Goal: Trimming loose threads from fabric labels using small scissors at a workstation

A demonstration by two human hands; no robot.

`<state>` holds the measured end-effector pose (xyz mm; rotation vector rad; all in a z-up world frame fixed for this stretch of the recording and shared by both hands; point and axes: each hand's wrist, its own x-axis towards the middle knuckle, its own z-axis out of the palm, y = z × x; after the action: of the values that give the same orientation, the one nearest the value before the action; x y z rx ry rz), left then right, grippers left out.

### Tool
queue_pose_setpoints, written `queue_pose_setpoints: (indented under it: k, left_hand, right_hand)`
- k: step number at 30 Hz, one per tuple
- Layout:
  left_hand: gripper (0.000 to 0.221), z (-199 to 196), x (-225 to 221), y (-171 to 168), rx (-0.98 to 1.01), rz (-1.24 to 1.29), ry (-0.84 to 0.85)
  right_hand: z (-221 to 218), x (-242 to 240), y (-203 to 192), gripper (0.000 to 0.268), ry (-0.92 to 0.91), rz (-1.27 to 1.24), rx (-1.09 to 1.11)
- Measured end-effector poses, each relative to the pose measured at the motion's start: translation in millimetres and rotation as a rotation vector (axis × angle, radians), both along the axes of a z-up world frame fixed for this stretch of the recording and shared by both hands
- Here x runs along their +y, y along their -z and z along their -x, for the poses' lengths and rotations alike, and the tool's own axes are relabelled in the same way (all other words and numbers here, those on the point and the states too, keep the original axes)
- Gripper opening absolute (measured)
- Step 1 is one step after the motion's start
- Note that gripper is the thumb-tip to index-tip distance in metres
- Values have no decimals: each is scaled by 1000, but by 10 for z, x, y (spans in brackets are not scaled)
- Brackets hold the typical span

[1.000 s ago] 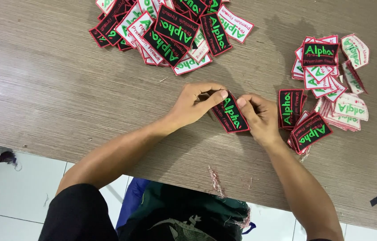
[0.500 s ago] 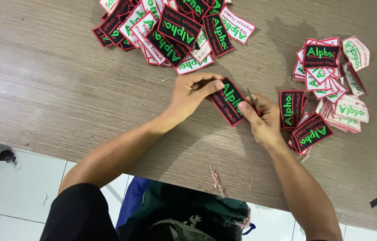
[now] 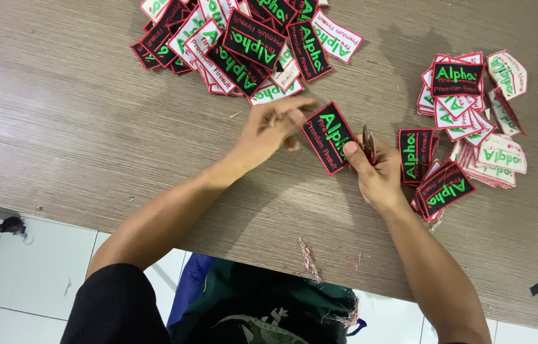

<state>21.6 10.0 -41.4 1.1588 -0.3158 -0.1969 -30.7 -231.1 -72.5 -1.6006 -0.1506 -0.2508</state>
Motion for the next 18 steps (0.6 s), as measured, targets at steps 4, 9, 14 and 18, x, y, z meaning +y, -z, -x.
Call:
queue_pose_setpoints:
  k: [4, 9, 14, 18]
  left_hand:
    - [28, -23, -94, -14, -107, -202, -81]
    - [27, 37, -87, -108, 19, -196, -133]
    - [27, 1, -77, -90, 39, -196, -190]
    - [23, -41, -63, -60, 71, -129, -243]
  right_hand:
    - [9, 21, 5, 13, 0, 18, 2]
    - [-72, -48, 146, 25, 27, -85, -24]
    - [-31, 21, 8, 26, -6, -156, -17]
    - [-51, -9, 103, 17, -27, -156, -20]
